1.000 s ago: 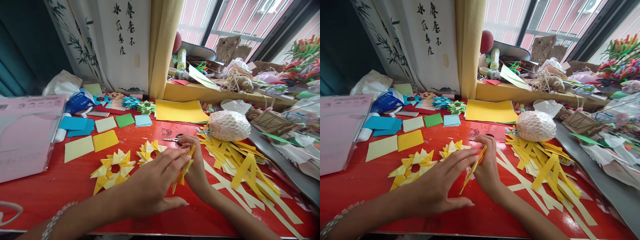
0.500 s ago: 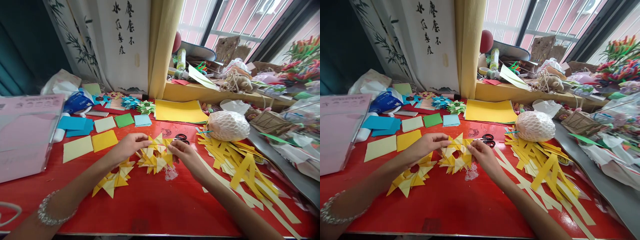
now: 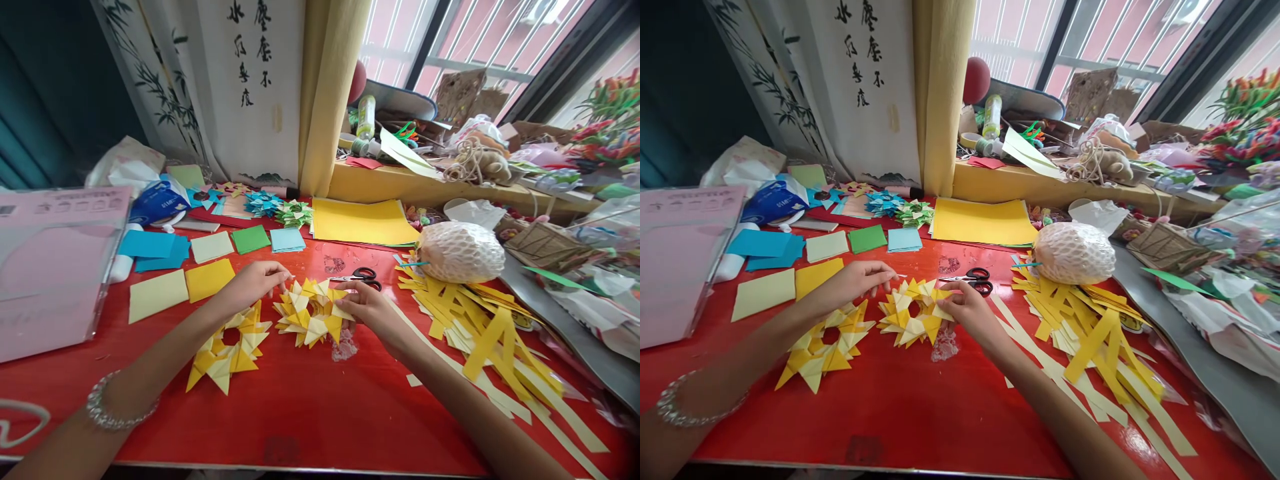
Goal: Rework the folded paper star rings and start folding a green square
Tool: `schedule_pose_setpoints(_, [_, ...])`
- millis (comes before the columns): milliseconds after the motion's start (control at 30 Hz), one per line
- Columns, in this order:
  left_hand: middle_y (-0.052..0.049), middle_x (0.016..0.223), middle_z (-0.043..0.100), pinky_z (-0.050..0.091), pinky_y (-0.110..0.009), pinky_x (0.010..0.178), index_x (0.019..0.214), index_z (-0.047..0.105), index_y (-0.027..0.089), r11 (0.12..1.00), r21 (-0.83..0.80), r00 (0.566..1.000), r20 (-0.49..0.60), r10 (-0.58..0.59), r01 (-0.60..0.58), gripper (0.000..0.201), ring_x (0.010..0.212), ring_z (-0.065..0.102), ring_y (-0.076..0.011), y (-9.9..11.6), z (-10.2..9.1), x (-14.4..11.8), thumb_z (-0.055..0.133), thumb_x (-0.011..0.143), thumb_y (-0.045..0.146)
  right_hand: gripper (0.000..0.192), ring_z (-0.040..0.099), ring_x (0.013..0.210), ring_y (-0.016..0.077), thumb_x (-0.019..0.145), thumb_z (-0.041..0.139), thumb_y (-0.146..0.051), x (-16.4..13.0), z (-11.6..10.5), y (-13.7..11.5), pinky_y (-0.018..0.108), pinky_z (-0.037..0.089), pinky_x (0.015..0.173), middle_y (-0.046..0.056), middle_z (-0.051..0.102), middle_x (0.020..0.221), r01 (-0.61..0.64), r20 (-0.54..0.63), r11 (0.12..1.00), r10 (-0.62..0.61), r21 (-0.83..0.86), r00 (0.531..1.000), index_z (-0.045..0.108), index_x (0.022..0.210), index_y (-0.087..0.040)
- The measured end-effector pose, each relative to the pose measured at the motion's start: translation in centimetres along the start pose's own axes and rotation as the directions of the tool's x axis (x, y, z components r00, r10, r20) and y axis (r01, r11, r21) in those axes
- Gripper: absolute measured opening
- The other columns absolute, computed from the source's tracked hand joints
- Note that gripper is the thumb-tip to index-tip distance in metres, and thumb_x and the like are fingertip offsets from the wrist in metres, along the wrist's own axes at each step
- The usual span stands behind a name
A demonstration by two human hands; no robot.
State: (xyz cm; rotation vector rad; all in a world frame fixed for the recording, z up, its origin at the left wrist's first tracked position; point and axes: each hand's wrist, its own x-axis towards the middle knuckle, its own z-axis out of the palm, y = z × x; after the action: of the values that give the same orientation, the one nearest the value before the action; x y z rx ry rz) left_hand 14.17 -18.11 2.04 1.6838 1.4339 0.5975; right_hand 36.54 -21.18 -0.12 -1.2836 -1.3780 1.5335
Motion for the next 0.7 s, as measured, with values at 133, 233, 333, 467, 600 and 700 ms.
schedule_pose_setpoints(133, [-0.002, 0.080, 0.063, 0.032, -0.020, 0.047, 0.080, 0.061, 0.016, 1.000, -0.024, 0.999, 0.049, 0.016, -0.015, 0.032, 0.052, 0.042, -0.0085, 0.0, 0.0, 0.0, 0.049, 0.075, 0.046, 0.027, 0.056, 0.053, 0.0097, 0.073, 0.061, -0.027, 0.0, 0.2, -0.2, 0.021, 0.045, 0.047, -0.002, 0.055, 0.071, -0.010, -0.037, 0.995, 0.013, 0.096, 0.999, 0.047, 0.095, -0.019])
schedule_pose_setpoints(233, [-0.001, 0.076, 0.061, 0.030, -0.020, 0.046, 0.084, 0.061, 0.016, 0.997, -0.083, 0.996, 0.091, 0.002, 0.005, 0.031, 0.051, 0.041, -0.0078, -0.2, 0.1, 0.1, 0.055, 0.072, 0.044, 0.026, 0.057, 0.053, 0.0097, 0.073, 0.062, -0.024, -0.2, 0.3, -0.4, 0.022, 0.049, 0.050, -0.003, 0.054, 0.071, -0.030, -0.037, 0.986, 0.036, 0.163, 0.999, 0.046, 0.093, -0.020])
schedule_pose_setpoints(333, [0.000, 0.072, 0.057, 0.029, -0.019, 0.046, 0.088, 0.060, 0.016, 0.985, -0.165, 0.993, 0.109, -0.035, 0.053, 0.032, 0.051, 0.041, -0.0075, -0.3, 0.4, 0.1, 0.060, 0.067, 0.040, 0.025, 0.059, 0.052, 0.0103, 0.073, 0.062, -0.023, -0.4, 0.3, -0.6, 0.024, 0.052, 0.051, -0.003, 0.055, 0.071, -0.070, -0.012, 0.986, 0.072, 0.151, 0.997, 0.045, 0.092, -0.020])
schedule_pose_setpoints(467, [-0.001, 0.073, 0.056, 0.031, -0.021, 0.048, 0.086, 0.060, 0.015, 0.980, -0.174, 0.990, 0.123, -0.071, 0.092, 0.032, 0.054, 0.044, -0.0095, -0.2, 0.9, 0.1, 0.062, 0.065, 0.039, 0.023, 0.060, 0.048, 0.0135, 0.077, 0.057, -0.036, -0.3, -0.2, -0.5, 0.022, 0.048, 0.042, 0.000, 0.058, 0.061, -0.108, 0.106, 0.994, 0.110, -0.024, 0.988, 0.046, 0.085, -0.018])
schedule_pose_setpoints(600, [-0.002, 0.078, 0.060, 0.035, -0.022, 0.054, 0.089, 0.059, 0.016, 0.990, -0.124, 0.993, 0.106, -0.050, 0.063, 0.030, 0.065, 0.052, -0.0137, -0.6, 1.0, 0.2, 0.058, 0.070, 0.039, 0.026, 0.055, 0.040, 0.0106, 0.076, 0.058, -0.040, 0.3, -1.0, 0.0, 0.018, 0.041, 0.036, -0.001, 0.057, 0.053, -0.066, 0.127, 0.992, 0.080, -0.105, 0.989, 0.048, 0.081, -0.016])
schedule_pose_setpoints(700, [-0.001, 0.077, 0.063, 0.036, -0.022, 0.056, 0.090, 0.058, 0.018, 1.000, -0.017, 1.000, 0.021, -0.010, 0.010, 0.027, 0.070, 0.054, -0.0153, -1.1, 0.8, 0.4, 0.050, 0.076, 0.040, 0.027, 0.053, 0.040, 0.0091, 0.075, 0.059, -0.040, 0.6, -1.5, 0.2, 0.017, 0.039, 0.036, -0.001, 0.057, 0.053, -0.071, 0.138, 0.991, 0.087, -0.113, 0.987, 0.050, 0.080, -0.015])
